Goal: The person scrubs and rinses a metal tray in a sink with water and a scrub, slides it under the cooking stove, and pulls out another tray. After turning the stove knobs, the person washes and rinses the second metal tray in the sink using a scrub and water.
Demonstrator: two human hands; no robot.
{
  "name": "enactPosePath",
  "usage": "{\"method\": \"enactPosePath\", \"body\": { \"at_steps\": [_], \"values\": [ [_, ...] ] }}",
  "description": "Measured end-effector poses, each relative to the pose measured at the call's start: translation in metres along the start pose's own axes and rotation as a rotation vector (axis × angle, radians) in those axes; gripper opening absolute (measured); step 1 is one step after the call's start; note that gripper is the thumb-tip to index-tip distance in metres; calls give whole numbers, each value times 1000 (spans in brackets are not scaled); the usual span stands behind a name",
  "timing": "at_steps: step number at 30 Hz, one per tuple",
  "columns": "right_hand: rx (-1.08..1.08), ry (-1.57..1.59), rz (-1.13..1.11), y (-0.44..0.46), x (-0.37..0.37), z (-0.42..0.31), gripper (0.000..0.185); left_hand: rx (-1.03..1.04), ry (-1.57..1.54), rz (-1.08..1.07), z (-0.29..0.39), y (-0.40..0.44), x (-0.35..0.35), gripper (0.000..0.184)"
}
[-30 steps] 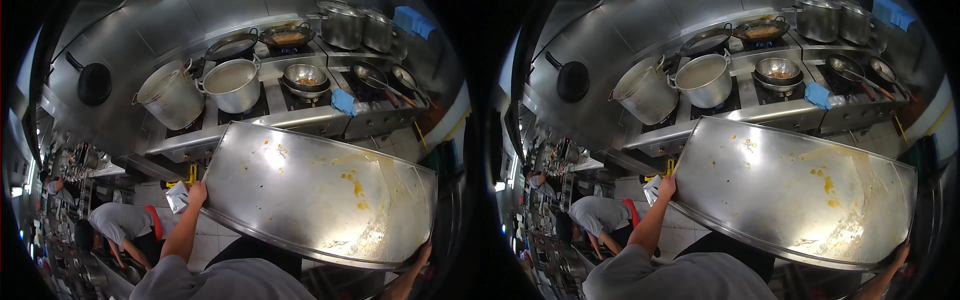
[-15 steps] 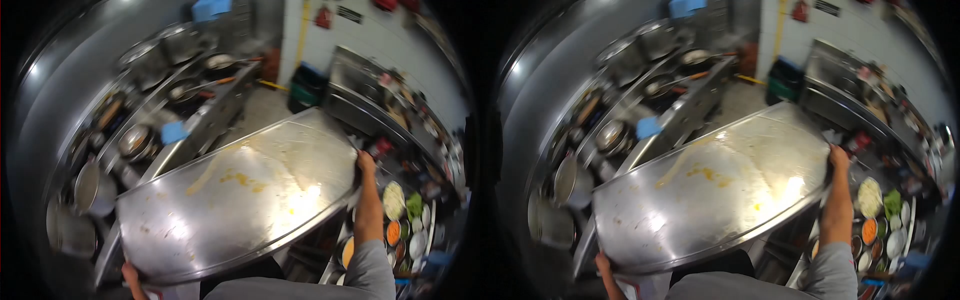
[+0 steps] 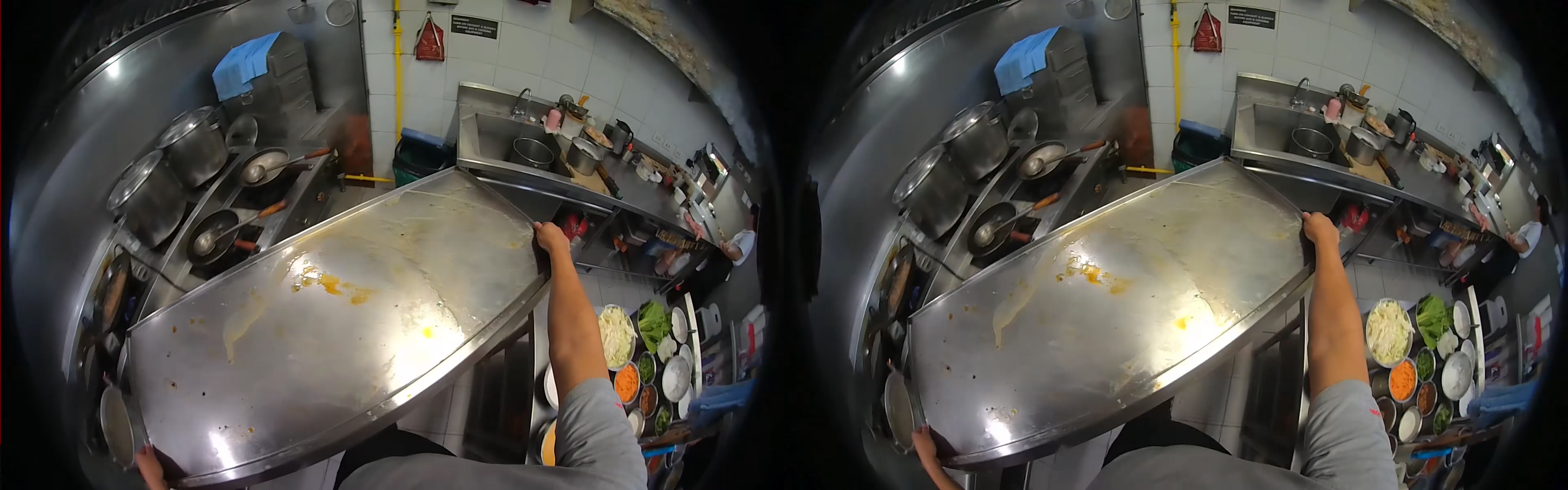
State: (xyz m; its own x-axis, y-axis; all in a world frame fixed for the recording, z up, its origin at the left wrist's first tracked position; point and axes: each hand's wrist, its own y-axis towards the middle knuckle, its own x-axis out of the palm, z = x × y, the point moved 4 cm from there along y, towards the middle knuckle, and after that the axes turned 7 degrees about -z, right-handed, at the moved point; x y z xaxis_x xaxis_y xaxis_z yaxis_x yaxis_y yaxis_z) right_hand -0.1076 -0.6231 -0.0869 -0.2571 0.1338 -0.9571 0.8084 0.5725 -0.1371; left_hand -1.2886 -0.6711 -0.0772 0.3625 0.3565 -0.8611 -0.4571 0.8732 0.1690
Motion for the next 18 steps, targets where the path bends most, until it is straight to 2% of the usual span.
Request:
{"method": "enactPosePath", "body": {
  "at_steps": [2, 3, 4, 6, 7, 8, 10, 11, 12, 14, 15, 16, 18],
  "values": [
    [21, 46, -10, 21, 0, -19, 50, -66, 102, -148, 16, 54, 11, 31],
    [65, 42, -15, 32, 0, -29, 51, -36, 56, 32, 30, 64, 22, 31],
    [79, 39, -8, 52, 4, -31, 51, 8, -31, 36, 14, 99, 38, 31],
    [5, 80, 18, 104, 18, -39, 53, 97, 70, 10, 65, 128, 48, 31],
    [8, 89, 12, 127, 21, -43, 53, 136, 102, -106, 91, 146, 52, 30],
    [13, 85, 9, 147, 21, -49, 53, 137, 106, -112, 113, 162, 57, 30],
    [-1, 115, -18, 189, 21, -55, 54, 228, 188, -24, 167, 199, 71, 29],
    [14, 121, -17, 212, 21, -57, 54, 298, 187, 86, 197, 218, 80, 29],
    [25, 99, -28, 235, 24, -61, 55, 317, 188, 81, 225, 238, 84, 29],
    [46, 88, -32, 279, 20, -70, 55, 203, 279, -101, 290, 272, 97, 34],
    [50, 111, -37, 299, 18, -76, 57, 259, 178, -19, 297, 301, 110, 31],
    [50, 134, -43, 323, 18, -79, 59, 269, 177, -16, 336, 307, 117, 31],
    [26, 163, -38, 372, 15, -84, 64, 204, 270, -139, 420, 320, 129, 29]
  ]
}}
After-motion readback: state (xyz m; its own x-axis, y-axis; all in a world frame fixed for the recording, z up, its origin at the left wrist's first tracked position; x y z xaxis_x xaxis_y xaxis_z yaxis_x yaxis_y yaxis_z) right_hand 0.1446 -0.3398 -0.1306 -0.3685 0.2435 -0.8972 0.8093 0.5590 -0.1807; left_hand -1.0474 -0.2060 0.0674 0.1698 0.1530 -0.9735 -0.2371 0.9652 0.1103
